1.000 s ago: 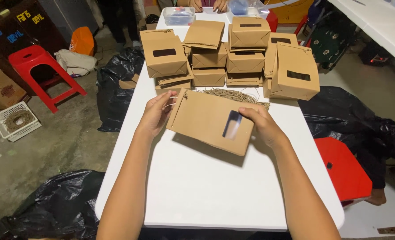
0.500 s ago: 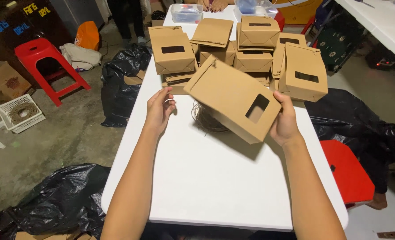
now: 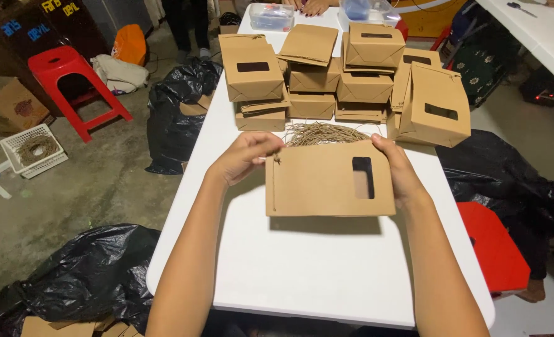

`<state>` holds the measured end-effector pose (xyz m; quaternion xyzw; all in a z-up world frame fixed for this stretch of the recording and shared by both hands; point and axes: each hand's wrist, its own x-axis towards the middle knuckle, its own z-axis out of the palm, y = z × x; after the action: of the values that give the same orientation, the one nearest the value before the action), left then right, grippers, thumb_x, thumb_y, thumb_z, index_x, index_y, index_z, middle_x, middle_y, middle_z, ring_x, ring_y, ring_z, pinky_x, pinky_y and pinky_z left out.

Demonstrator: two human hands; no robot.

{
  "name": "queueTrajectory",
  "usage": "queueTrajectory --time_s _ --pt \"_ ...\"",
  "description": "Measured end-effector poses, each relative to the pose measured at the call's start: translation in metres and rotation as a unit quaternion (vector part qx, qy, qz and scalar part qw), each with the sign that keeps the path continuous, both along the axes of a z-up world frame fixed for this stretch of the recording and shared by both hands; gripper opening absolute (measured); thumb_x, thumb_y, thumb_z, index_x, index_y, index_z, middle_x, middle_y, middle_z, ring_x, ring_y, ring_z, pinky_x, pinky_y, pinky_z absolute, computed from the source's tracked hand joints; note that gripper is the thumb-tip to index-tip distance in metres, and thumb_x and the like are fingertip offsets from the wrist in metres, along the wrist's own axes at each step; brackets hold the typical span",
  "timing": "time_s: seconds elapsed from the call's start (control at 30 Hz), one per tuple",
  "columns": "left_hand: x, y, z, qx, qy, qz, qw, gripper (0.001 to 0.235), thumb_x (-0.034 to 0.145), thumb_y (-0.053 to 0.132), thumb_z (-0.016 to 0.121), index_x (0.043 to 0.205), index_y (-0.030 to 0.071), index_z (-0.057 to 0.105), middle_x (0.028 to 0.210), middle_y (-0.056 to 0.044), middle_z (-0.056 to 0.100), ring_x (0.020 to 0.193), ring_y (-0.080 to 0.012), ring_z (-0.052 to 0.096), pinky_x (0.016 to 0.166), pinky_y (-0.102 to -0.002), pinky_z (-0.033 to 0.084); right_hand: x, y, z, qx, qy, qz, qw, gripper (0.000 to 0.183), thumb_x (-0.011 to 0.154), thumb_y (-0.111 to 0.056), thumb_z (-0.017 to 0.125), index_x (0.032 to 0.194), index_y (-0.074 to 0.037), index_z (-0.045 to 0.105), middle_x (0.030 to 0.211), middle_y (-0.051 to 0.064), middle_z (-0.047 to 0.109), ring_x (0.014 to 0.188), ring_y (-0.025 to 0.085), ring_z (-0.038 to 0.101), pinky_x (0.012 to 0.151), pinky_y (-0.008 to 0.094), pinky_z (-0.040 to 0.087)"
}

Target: Assembling paper bags by threading twine through pre-punched holes and tying knots to create handles.

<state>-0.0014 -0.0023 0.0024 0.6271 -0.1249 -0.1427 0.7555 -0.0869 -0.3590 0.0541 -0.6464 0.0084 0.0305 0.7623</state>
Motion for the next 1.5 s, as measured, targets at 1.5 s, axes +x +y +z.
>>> queueTrajectory --time_s 1.5 --pt "0.083 0.035 0.105 0.073 -0.043 0.537 0.839 0.041 0.094 0.046 0.091 0.117 0.011 0.092 0.132 -0.017 0.082 0.126 -0.0357 0.081 0.11 -0.049 0.056 0.026 0.045 -0.074 -0.409 -0.243 -0.149 0.867 0.026 0.104 -0.025 0.077 0.08 -0.016 0.08 0.05 0.001 0.06 0.054 0.025 0.066 0.066 0.038 0.059"
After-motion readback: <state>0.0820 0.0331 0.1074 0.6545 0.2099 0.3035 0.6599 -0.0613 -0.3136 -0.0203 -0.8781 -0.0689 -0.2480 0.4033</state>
